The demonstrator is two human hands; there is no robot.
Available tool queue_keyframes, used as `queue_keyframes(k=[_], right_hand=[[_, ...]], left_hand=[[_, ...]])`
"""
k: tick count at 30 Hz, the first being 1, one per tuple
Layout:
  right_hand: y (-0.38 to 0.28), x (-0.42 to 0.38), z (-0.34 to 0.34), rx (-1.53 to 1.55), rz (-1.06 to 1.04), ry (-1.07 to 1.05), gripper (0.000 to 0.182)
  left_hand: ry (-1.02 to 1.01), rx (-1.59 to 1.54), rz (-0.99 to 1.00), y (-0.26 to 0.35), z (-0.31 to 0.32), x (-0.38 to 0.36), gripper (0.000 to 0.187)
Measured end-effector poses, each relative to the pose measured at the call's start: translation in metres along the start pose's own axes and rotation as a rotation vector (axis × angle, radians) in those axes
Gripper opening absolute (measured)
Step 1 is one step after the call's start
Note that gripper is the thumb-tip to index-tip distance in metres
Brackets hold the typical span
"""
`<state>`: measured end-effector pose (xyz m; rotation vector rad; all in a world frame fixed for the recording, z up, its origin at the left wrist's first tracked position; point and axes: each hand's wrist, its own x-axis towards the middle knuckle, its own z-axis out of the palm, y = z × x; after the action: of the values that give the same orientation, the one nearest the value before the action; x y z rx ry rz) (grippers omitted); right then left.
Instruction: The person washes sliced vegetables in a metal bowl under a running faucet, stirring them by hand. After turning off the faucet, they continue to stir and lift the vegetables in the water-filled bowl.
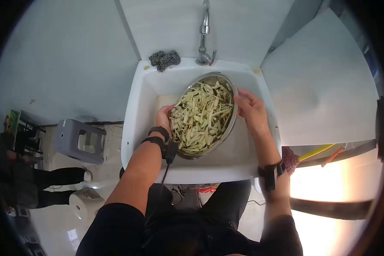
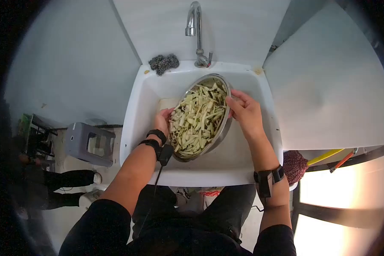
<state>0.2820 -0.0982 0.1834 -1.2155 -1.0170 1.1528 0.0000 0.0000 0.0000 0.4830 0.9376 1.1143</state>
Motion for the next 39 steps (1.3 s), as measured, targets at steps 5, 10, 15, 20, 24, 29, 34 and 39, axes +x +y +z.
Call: queue_keyframes(k=[5,10,15,20,24,29,34,39], right_hand=[[0.001,0.003,0.001,0.015,-0.016,-0.003,0.046],[-0.003,-0.003,0.002,0.019,0.005,-0.007,0.049],[-0.002,-0.003,0.002,0.021,0.005,-0.025,0.051],[-0.004,-0.003,0.001,0.026,-0.006,-0.059,0.051],[-0.003,-0.002,0.000,0.032,0.000,-0.062,0.051],[-0.004,-0.002,0.001,0.048,-0.002,-0.076,0.051],[-0.003,-0.001,0.001,0.051,-0.003,-0.071,0.049],[-0.004,-0.001,0.001,0.043,-0.010,-0.077,0.048]], left_hand=[[0.049,-0.006,0.013,0.008,0.013,-0.009,0.048],[0.017,-0.047,0.010,-0.001,0.005,-0.003,0.048],[0.032,-0.062,-0.012,0.001,0.011,-0.009,0.047],[0.045,-0.028,0.019,-0.002,0.008,-0.005,0.046],[0.070,-0.055,0.029,-0.004,0.007,-0.001,0.043],[0.060,-0.072,0.036,-0.006,0.004,0.003,0.041],[0.064,-0.076,0.034,-0.004,0.007,0.000,0.041],[0.073,-0.040,0.043,-0.002,0.010,-0.004,0.041]])
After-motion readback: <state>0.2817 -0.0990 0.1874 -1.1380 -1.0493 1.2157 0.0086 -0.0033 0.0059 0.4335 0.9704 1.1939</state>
